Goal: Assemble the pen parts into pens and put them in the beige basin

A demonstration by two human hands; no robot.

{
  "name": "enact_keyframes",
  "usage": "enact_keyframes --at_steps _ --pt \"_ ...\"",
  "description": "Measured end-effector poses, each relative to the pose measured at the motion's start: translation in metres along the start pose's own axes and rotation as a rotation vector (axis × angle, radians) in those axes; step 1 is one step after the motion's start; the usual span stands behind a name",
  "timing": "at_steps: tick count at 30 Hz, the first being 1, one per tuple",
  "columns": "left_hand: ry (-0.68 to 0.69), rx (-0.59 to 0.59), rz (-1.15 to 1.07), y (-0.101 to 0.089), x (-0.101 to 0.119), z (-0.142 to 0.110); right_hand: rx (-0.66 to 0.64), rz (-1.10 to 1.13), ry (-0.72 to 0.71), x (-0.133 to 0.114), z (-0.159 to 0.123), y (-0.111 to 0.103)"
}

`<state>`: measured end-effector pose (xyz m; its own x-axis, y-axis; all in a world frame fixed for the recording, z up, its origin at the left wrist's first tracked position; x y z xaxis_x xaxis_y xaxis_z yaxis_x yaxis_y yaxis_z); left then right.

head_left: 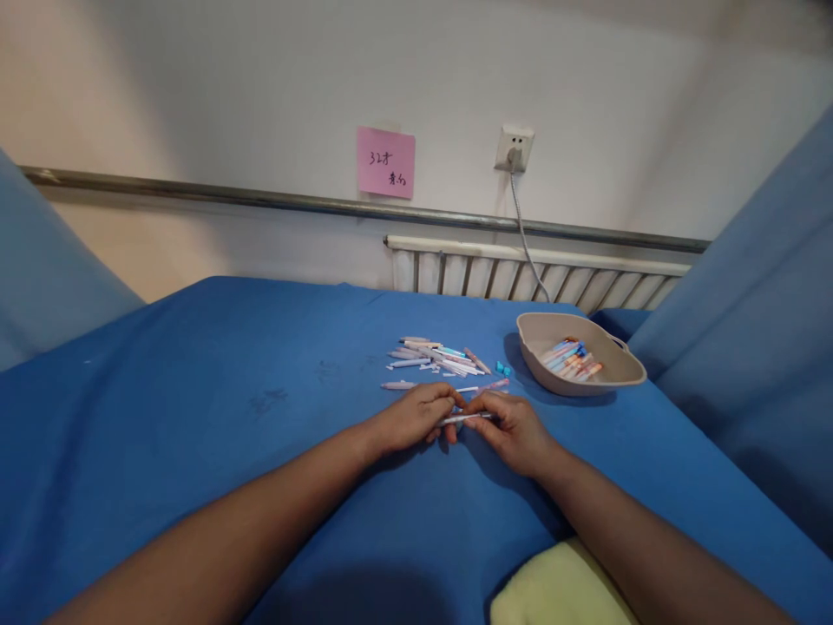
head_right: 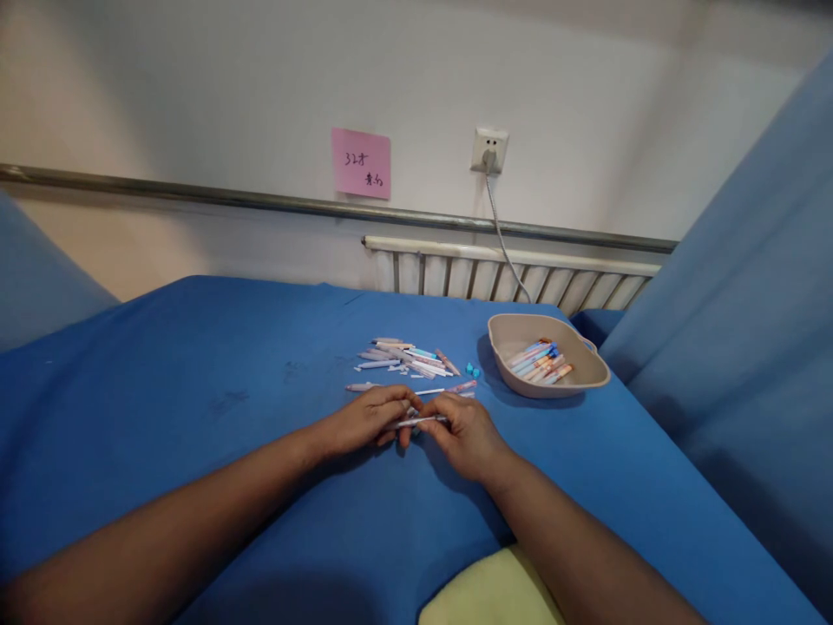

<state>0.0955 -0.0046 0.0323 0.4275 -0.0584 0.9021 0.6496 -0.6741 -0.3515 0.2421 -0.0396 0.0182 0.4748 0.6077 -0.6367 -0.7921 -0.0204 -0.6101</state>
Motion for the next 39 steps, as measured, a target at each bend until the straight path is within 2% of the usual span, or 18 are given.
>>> enact_keyframes --at_steps 3,7,10,12,17,20,24,27,30,34,39 --pt "0.068 0.037 0.132 0.000 0.005 -0.004 0.013 0.052 0.054 0.004 0.000 0.003" --pt "0.201 0.175 0.463 0.003 0.014 -0.015 0.019 0.236 0.198 0.017 0.000 0.010" --pt "0.244 0.230 0.591 0.005 0.016 -0.020 0.031 0.329 0.260 0.020 0.000 0.011" --pt "0.250 0.218 0.580 0.005 0.017 -0.020 0.033 0.289 0.232 0.014 0.000 0.008" --pt "0.246 0.190 0.499 0.000 0.018 -0.017 -0.039 -0.056 -0.024 -0.012 0.000 -0.002" --pt "0.238 0.183 0.508 0.002 0.019 -0.018 -0.100 -0.184 -0.116 -0.017 -0.001 -0.003" --pt "0.269 0.214 0.577 0.008 0.020 -0.023 -0.163 -0.210 -0.083 -0.014 -0.001 0.001" --pt "0.273 0.225 0.604 0.008 0.019 -0.023 -0.147 -0.162 -0.039 -0.014 -0.002 0.002" --pt "0.241 0.209 0.594 0.006 0.017 -0.020 -0.120 -0.188 -0.072 -0.019 -0.001 0.001" --pt "0.236 0.184 0.597 0.007 0.017 -0.020 -0.160 -0.262 -0.126 -0.021 -0.002 0.002" --pt "0.240 0.175 0.625 0.009 0.017 -0.021 -0.232 -0.307 -0.067 -0.016 -0.004 0.007"
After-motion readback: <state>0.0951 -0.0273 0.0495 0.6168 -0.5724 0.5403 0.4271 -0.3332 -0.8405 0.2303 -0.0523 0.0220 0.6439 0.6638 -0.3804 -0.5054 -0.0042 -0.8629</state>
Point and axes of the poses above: each hand's wrist, its own z-axis towards the middle knuckle, its own y-axis out of the palm, x = y × z, the point moved 4 cm from there along z, towards the middle knuckle, and after that the axes turned 7 degrees about -y, right-handed, at the moved point
